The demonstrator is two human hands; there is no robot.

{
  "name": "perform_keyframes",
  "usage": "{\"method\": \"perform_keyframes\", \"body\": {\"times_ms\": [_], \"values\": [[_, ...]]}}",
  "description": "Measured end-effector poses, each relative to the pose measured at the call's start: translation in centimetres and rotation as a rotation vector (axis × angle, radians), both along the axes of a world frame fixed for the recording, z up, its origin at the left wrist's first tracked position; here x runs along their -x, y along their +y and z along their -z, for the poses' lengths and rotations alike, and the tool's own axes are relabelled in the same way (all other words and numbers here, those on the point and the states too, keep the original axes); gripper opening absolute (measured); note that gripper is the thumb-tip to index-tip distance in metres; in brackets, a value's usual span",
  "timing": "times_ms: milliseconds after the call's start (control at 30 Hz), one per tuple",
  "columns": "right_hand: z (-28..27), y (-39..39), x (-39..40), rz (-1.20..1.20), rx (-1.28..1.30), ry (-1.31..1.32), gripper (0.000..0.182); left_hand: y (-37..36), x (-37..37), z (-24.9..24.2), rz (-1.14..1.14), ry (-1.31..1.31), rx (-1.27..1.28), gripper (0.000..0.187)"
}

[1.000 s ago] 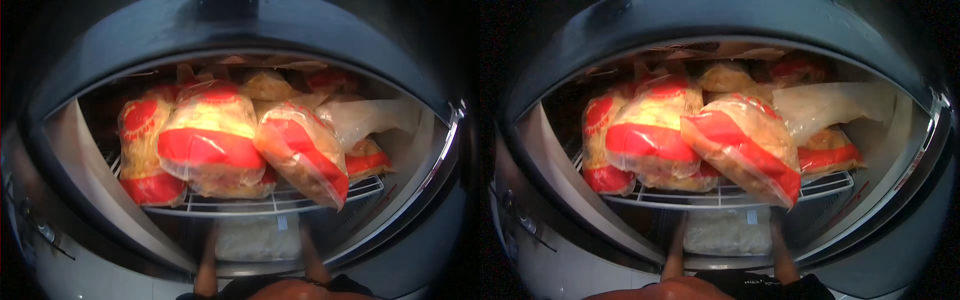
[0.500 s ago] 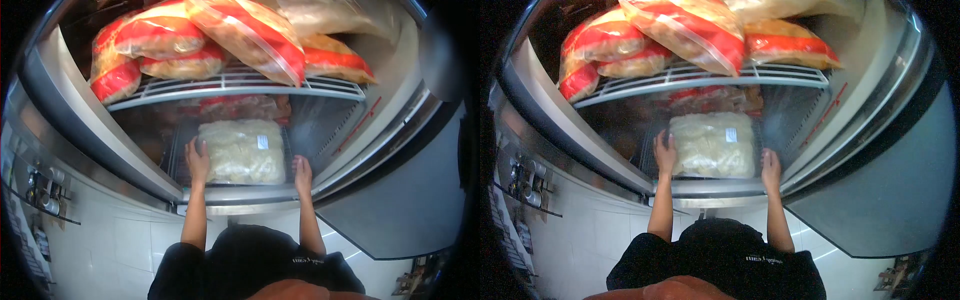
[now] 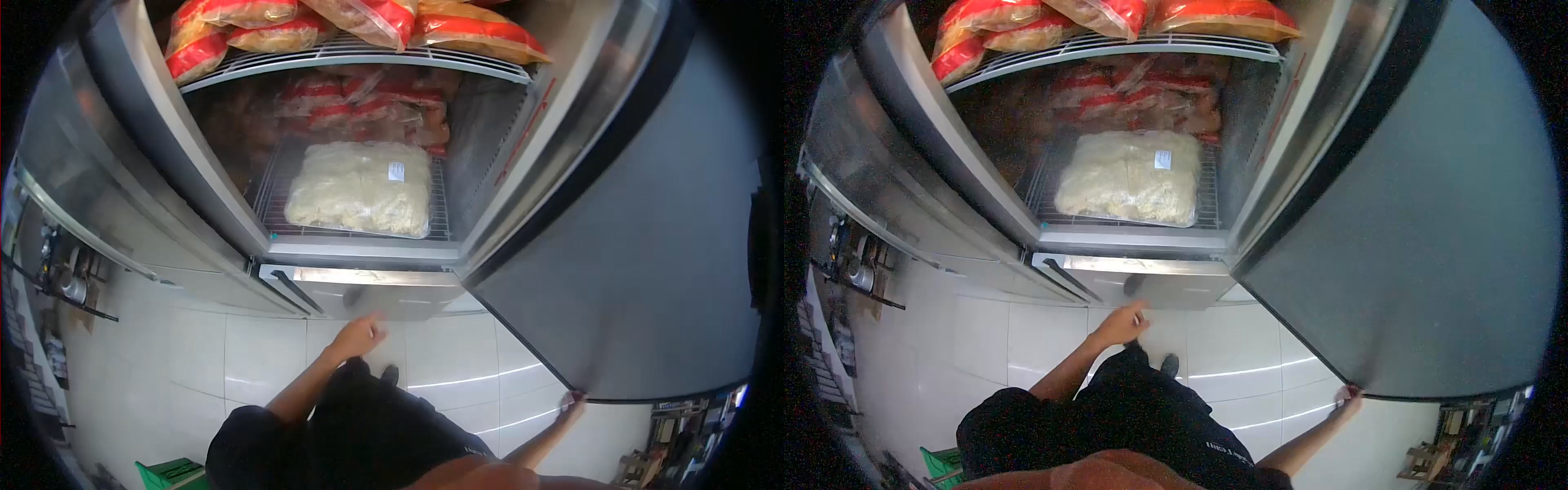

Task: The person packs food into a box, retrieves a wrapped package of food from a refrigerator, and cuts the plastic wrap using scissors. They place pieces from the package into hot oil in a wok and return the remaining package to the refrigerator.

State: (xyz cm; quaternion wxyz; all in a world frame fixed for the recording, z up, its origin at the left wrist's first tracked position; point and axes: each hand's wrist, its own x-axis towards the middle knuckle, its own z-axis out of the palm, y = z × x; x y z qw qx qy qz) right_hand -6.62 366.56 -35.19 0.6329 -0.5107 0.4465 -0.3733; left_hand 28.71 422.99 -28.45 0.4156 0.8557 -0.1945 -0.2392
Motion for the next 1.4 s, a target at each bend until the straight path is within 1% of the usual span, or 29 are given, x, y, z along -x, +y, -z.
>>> {"method": "perform_keyframes", "body": {"times_ms": [33,67,167,233,267,300,333,367,400,433,467,533,600,633,733,867,900,933,1033,1067,1100,1133,1167,1200,1233,1267,1300,1333,1400], "values": [[-5.0,1.8,-2.9,0.283,-0.080,-0.176,0.036,-0.1,0.5,1.0,0.165,0.025,-0.099,0.035],[-2.5,-2.8,-0.7,0.180,-0.196,-0.338,0.036,-0.2,1.5,2.3,0.274,0.021,-0.125,0.037],[-4.6,-0.8,-3.2,0.609,-0.206,-0.266,0.038,-0.7,4.4,4.5,0.521,0.015,-0.159,0.041],[-4.2,-6.3,-1.7,0.825,0.090,-0.244,0.048,-0.5,7.0,3.2,0.573,0.062,-0.115,0.042],[-6.3,-9.6,-0.4,0.731,0.180,-0.044,0.052,0.1,8.1,3.0,0.612,0.068,-0.114,0.041],[-8.3,-13.4,0.5,0.742,0.483,0.121,0.055,1.5,8.8,3.9,0.633,0.038,-0.109,0.041],[-8.4,-20.8,2.8,0.506,0.714,0.013,0.059,3.3,9.5,5.6,0.668,-0.001,-0.104,0.041],[-19.3,-9.7,-0.7,0.371,0.362,-0.074,0.069,5.4,9.5,10.5,0.677,0.094,-0.113,0.041],[-19.5,-13.3,-1.1,0.228,0.342,-0.032,0.075,8.4,9.4,13.3,0.703,0.061,-0.186,0.044],[-19.6,-16.9,-1.1,0.089,0.337,0.015,0.082,11.5,9.9,16.0,0.659,-0.196,-0.310,0.044],[-20.3,-17.5,-3.0,0.102,0.413,-0.053,0.086,14.8,9.4,17.8,0.691,-0.081,-0.304,0.031],[-20.4,-16.1,-2.5,0.174,0.450,-0.092,0.091,22.6,9.3,24.3,0.699,-0.083,-0.516,0.045],[-21.6,-11.3,-1.3,0.122,0.530,-0.092,0.092,28.1,11.2,27.0,0.639,-0.074,-0.751,0.050],[-25.2,-1.9,-1.2,0.172,0.383,-0.086,0.092,30.8,13.2,25.4,0.594,-0.003,-0.839,0.050],[-19.6,0.8,3.8,0.219,0.569,-0.129,0.084,33.9,17.5,24.8,0.368,0.673,-0.779,0.047],[-13.1,13.0,10.6,0.216,0.678,-0.078,0.060,29.1,21.7,33.7,0.740,0.466,-0.559,0.042],[-6.5,12.0,13.6,0.270,0.541,0.074,0.047,26.6,22.3,35.8,0.786,0.404,-0.424,0.041],[-7.4,19.6,13.1,0.256,0.503,-0.068,0.034,21.6,23.1,29.8,0.582,0.438,-0.464,0.042],[-9.7,33.3,15.1,-0.220,0.483,0.319,0.022,11.5,27.2,21.2,0.166,0.783,0.011,0.066],[-10.8,36.3,15.2,-0.485,0.314,0.258,0.028,8.8,28.3,18.8,0.070,0.998,0.191,0.071],[-9.7,38.3,15.2,-0.605,0.488,0.446,0.047,6.6,29.2,16.3,-0.024,1.208,0.350,0.078],[-15.7,41.2,14.6,-0.846,0.603,0.537,0.063,5.5,30.4,12.2,-0.041,1.296,0.488,0.079],[-14.6,41.0,15.0,-1.043,0.827,0.221,0.072,4.0,31.4,9.3,-0.059,1.391,0.617,0.081],[-14.6,41.4,16.0,-1.105,0.727,0.195,0.071,3.7,30.6,11.5,0.280,1.358,0.815,0.085],[-14.6,40.9,17.6,-1.164,0.643,0.164,0.069,4.1,30.4,10.6,0.276,1.247,0.912,0.080],[-14.2,39.2,19.6,-1.134,0.614,0.265,0.068,5.6,28.9,11.2,0.332,0.842,0.948,0.073],[-12.9,38.1,22.0,-1.119,0.558,0.357,0.067,10.3,22.1,21.9,0.238,1.120,1.187,0.072],[-11.2,37.1,24.1,-1.129,0.491,0.436,0.066,13.8,22.6,18.8,-0.363,0.895,1.202,0.072],[-5.2,33.9,29.6,-1.014,0.585,0.549,0.065,14.7,20.6,13.5,-0.765,0.525,0.998,0.071]]}}
